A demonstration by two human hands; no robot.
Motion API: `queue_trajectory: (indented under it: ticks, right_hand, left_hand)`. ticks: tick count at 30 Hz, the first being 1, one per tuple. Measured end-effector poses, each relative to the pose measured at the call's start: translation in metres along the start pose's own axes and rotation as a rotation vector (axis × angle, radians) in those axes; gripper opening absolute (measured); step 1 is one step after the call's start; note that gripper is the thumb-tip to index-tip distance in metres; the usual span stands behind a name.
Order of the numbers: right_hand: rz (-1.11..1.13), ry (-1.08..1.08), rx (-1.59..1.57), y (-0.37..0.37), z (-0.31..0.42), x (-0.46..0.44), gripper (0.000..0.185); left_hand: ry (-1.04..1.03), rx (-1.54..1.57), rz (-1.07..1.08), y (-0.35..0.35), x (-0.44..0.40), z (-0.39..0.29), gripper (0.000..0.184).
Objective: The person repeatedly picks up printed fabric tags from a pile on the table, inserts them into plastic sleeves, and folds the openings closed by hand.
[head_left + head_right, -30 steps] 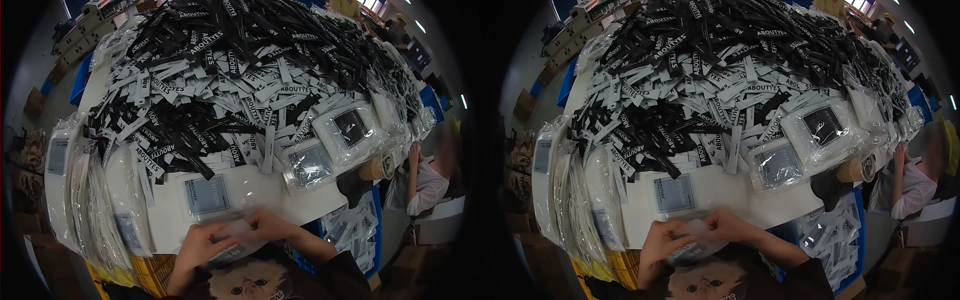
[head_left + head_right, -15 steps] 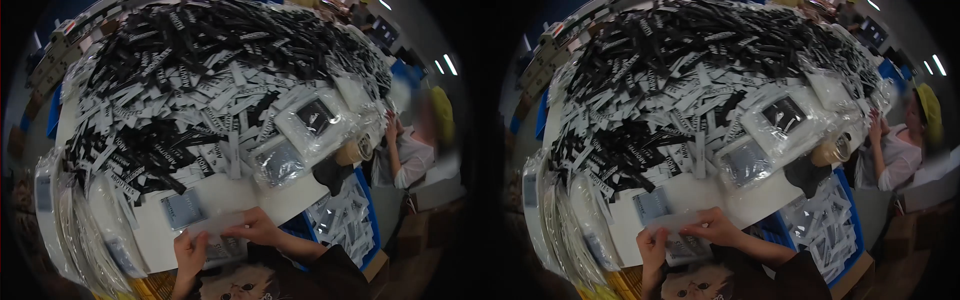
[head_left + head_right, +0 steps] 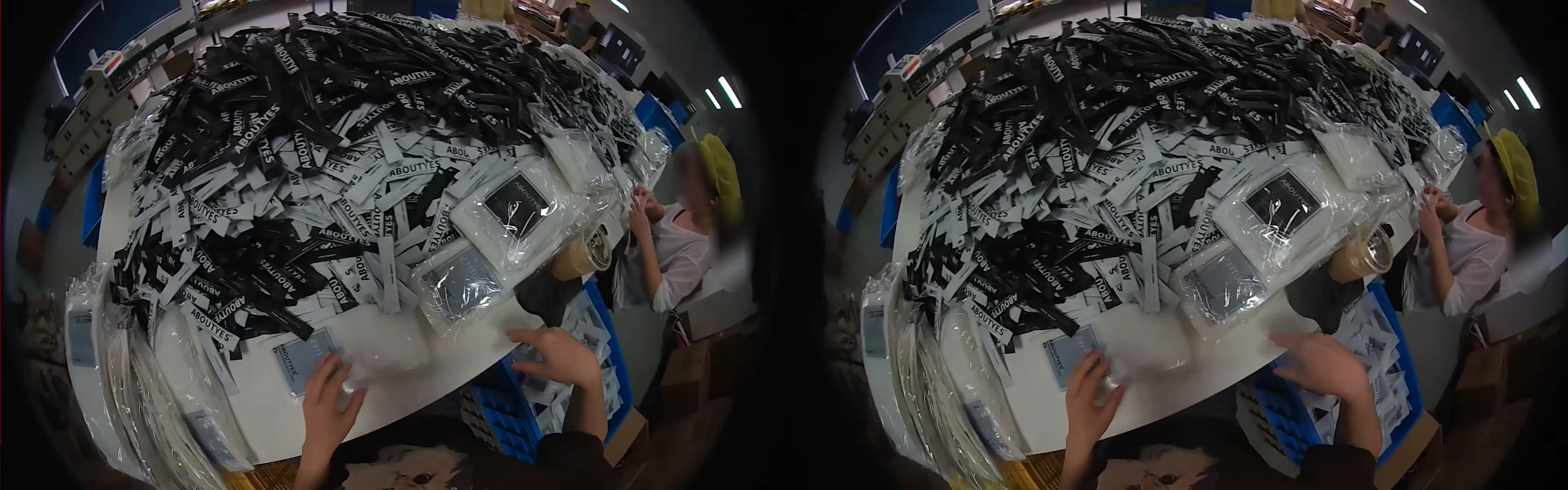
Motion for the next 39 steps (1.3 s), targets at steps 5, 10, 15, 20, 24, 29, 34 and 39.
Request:
queue_trajectory:
  ticks: [5, 10, 15, 20, 24, 29, 34, 39]
  right_hand:
    - [-0.354, 0.651, -0.101, 0.002, 0.081, -0.111, 0.028]
    - [-0.436, 0.81, -0.049, -0.036, 0.136, -0.226, 0.026]
    - [-0.525, 0.725, 0.423, -0.065, 0.169, -0.269, 0.017]
    - [-0.318, 0.636, 0.076, -0.023, 0.139, -0.237, 0.019]
    - [-0.152, 0.781, 0.297, -0.035, 0.095, -0.211, 0.035]
    - [-0.233, 0.789, 0.433, -0.038, 0.088, -0.186, 0.045]
    - [-0.374, 0.84, 0.278, -0.029, 0.08, -0.183, 0.05]
    - [-0.809, 0.704, -0.423, -0.031, 0.057, -0.148, 0.023]
  left_hand:
    - [-0.068, -0.167, 0.007, -0.011, 0.003, 0.007, 0.046]
    - [-0.066, -0.129, -0.046, -0.008, 0.014, 0.017, 0.045]
    - [-0.101, -0.131, -0.071, -0.005, 0.015, 0.014, 0.038]
    - [0.229, -0.032, -0.232, -0.015, 0.035, 0.038, 0.019]
    - [0.376, 0.031, -0.225, -0.007, 0.033, 0.038, 0.013]
    - [0.232, 0.051, -0.393, -0.006, 0.029, 0.036, 0.009]
    - [0.087, 0.102, -0.375, 0.0, 0.021, 0.035, 0.02]
    - [0.115, 0.079, -0.199, 0.011, 0.006, 0.015, 0.029]
Point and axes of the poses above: each hand's wrist, its own x-axis away from the middle knuckle, its own y-axis out of the back of the hand, z = x × y, the point moved 2 cm from there along -x, towards the middle knuckle, and after that the axes turned 2 degrees about x, right-handed, at the moved point
